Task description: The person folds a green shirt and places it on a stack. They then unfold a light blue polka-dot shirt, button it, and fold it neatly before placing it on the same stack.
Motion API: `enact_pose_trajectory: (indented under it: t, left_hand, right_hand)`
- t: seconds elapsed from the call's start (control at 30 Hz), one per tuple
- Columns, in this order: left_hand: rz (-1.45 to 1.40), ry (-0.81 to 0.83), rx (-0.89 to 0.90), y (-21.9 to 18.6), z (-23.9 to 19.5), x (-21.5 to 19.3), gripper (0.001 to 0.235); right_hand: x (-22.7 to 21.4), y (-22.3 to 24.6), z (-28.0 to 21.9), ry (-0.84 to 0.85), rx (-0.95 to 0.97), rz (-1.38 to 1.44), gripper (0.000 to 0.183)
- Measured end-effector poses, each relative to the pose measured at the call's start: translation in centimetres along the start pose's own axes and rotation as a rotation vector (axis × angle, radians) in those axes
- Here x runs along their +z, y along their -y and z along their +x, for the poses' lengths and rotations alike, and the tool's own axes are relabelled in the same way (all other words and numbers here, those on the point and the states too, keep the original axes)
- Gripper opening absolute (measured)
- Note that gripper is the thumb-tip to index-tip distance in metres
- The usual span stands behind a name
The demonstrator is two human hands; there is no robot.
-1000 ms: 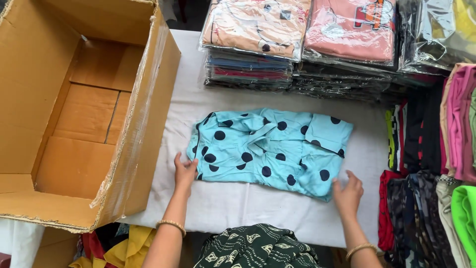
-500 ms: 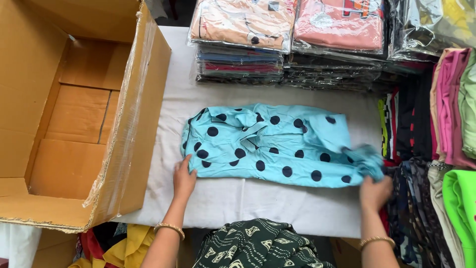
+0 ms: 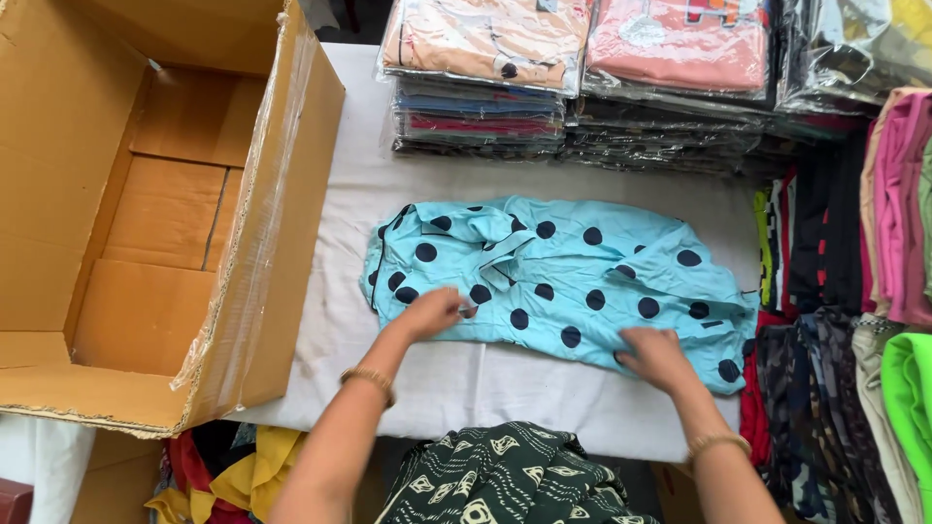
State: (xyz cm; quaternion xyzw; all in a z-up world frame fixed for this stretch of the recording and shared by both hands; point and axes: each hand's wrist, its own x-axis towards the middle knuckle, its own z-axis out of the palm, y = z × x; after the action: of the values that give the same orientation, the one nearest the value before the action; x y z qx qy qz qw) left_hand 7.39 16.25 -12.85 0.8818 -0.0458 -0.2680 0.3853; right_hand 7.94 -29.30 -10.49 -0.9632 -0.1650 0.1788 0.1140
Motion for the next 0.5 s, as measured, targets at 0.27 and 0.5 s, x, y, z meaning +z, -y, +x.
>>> enact_pose_trajectory:
  t: [0.27,0.5]
  left_hand:
    - [0.078,-0.197,0.121,1.1,-8.1,2.3,0.04]
    - [0.187,-0.661,-0.025,-2.7,3.9,1.9,0.072]
  right_hand:
    - [2.0,0.5,-8.6,0.31,-0.045,0.207,0.049]
    - [1.1,4.8,-1.7,0.238,-0.034,0.161,0.049]
